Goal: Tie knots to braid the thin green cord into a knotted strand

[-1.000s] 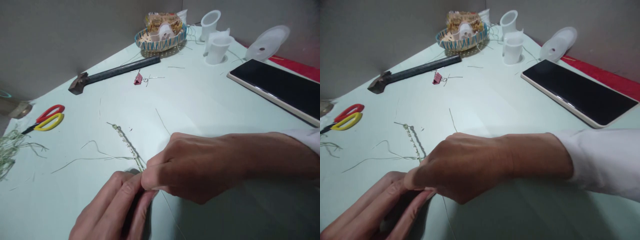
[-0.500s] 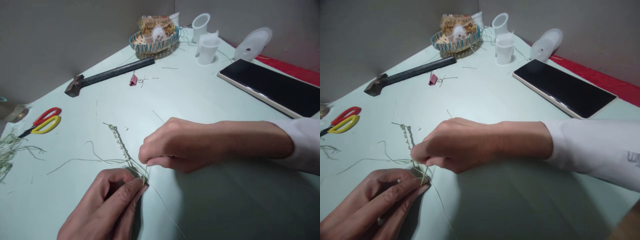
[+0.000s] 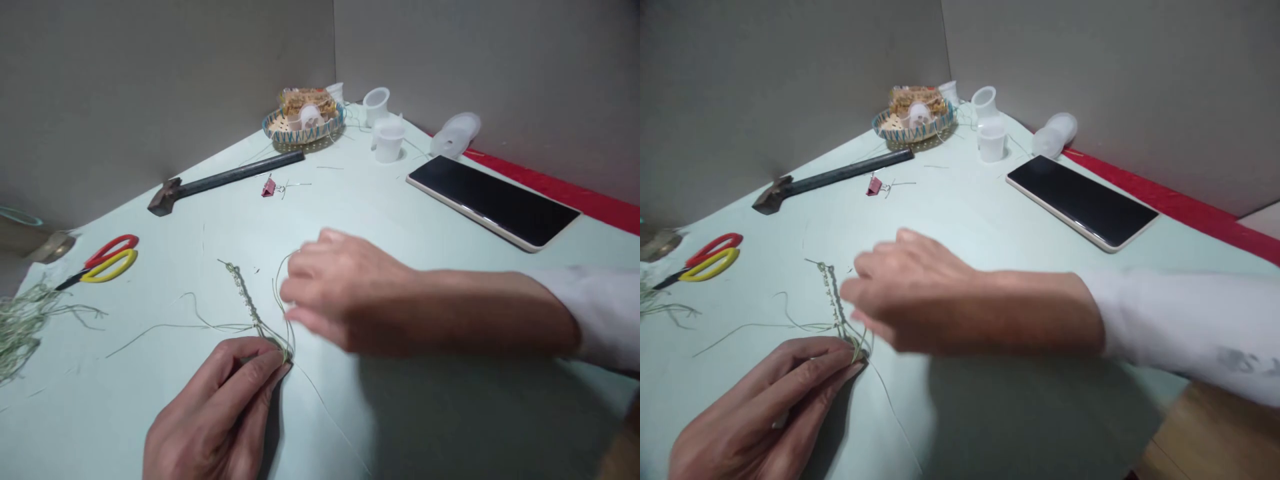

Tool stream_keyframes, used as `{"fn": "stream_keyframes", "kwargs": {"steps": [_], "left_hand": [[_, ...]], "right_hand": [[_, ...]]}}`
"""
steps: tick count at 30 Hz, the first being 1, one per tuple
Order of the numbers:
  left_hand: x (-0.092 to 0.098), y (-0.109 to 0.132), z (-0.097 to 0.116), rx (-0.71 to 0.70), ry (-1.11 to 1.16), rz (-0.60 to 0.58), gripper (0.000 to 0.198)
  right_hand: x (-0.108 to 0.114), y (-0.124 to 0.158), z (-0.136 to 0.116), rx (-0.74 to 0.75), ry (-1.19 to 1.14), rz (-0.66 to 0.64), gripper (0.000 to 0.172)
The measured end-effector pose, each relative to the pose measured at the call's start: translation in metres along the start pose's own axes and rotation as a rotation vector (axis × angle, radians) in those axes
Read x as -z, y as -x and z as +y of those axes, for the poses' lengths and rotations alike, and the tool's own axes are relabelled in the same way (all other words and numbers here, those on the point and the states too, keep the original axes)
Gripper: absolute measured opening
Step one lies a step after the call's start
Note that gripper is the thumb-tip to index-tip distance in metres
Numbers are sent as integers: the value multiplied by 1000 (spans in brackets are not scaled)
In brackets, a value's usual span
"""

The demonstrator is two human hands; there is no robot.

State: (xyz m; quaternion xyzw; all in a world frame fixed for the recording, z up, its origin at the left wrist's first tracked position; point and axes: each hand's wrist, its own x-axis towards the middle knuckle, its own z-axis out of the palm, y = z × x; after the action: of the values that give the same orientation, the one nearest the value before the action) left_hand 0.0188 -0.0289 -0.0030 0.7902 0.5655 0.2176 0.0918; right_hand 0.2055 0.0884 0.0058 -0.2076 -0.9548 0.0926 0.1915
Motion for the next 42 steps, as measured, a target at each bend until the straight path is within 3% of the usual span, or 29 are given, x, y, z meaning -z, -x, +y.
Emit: {"fn": "stream_keyframes", "kwargs": {"steps": [3, 6, 9, 15, 19, 22, 27, 28, 30, 33, 35, 38, 42], "left_hand": [[0, 0, -1, 23, 45, 4, 21], [1, -1, -2, -7, 60, -9, 23], [3, -2, -2, 4, 81, -7, 19], [3, -5, -2, -5, 110, -20, 22], [0, -5, 0, 31, 176, 1, 27], [-1, -6, 3, 52, 210, 5, 27], [2, -10, 1, 34, 195, 32, 25], [3, -12, 1, 62, 205, 23, 22], [5, -14, 0, 160, 265, 9, 15], [5, -14, 0, 275, 370, 5, 10], [6, -13, -1, 306, 399, 7, 10], [7, -12, -1, 312, 406, 25, 11], [9, -14, 1, 313, 393, 30, 8]], "right_hand": [[-6, 18, -27, 42, 20, -83, 27], [-19, 29, -38, 174, 110, 19, 7], [-25, 31, -37, 199, 148, 82, 14], [-21, 31, -33, 110, 121, 54, 11], [-16, 30, -37, 175, 45, -46, 20], [-12, 26, -39, 94, -230, -51, 18], [-3, 2, -30, -319, -1047, -128, 9], [-2, -5, -25, -355, -1234, -163, 9], [-4, -15, -15, -374, -1381, -90, 15], [-9, -17, -3, -375, -1134, 89, 13], [-11, -12, -1, -353, -868, 117, 16], [-10, -2, -5, -198, -619, 128, 22], [-9, 0, -12, -62, -606, -11, 22]]}}
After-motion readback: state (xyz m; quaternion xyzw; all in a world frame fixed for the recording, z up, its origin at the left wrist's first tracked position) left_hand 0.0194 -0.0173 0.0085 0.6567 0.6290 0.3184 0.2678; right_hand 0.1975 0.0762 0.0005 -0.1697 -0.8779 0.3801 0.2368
